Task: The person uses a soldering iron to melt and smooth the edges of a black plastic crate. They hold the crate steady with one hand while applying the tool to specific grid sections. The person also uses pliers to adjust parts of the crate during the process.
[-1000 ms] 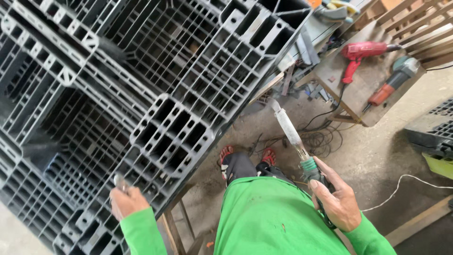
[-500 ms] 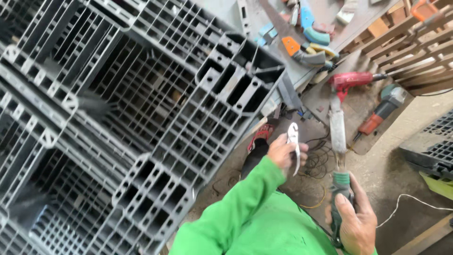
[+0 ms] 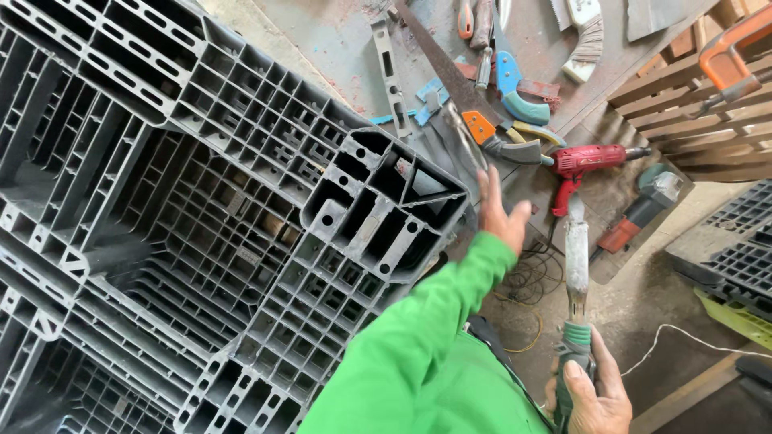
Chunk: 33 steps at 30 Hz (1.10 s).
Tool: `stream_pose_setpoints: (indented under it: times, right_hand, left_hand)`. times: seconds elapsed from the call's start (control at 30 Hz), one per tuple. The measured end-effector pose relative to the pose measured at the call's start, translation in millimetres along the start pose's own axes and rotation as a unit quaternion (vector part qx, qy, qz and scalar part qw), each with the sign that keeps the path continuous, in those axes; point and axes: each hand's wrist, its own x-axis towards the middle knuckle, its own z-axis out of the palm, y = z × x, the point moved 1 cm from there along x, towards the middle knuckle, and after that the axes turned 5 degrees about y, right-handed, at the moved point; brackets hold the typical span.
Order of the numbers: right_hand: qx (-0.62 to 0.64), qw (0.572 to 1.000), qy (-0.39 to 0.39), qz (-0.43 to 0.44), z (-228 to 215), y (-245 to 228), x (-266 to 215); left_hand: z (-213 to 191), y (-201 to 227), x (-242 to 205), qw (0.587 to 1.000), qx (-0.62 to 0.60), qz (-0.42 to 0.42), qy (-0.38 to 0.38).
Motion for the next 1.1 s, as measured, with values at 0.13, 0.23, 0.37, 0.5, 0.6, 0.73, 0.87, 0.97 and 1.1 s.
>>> stream_pose_setpoints:
  times: [0.13, 0.23, 0.37, 0.5, 0.6, 0.73, 0.87, 0.97, 1.1]
  right_hand:
    - [-0.023, 0.998, -0.06, 0.016, 1, -18, 14]
    - [-0.024, 0.987, -0.158, 0.029, -4, -36, 17]
    - [0.022, 0.935, -0.349, 0.058, -11, -51, 11]
    - [0.033, 0.832, -0.546, 0.089, -17, -42, 3]
    - [-0.011, 0.821, -0.533, 0.206, -29, -17, -2]
    - [-0.176, 0.795, -0.554, 0.174, -40, 13, -20]
    - [-0.356, 0.75, -0.541, 0.135, -35, 20, -44]
    - [-0.37, 0.741, -0.554, 0.081, -21, 16, -73]
    - [-0.343, 0.769, -0.533, 0.081, -10, 18, -120]
  left_hand:
    - [-48, 28, -73, 0.988, 0.054, 0.077, -0.12]
    - [-99, 47, -118, 0.978, 0.049, 0.098, -0.175]
    - [-177, 75, -188, 0.993, 0.088, 0.067, -0.044]
    - [-252, 101, -261, 0.961, 0.156, 0.065, 0.219]
    - [-308, 113, -303, 0.898, 0.238, 0.077, 0.361]
    - [-361, 117, -330, 0.851, 0.293, 0.085, 0.426]
    - [-392, 102, -319, 0.855, 0.339, 0.109, 0.378]
    - [-412, 88, -285, 0.873, 0.352, 0.146, 0.304]
    - [-438, 69, -227, 0.868, 0.405, 0.206, 0.199]
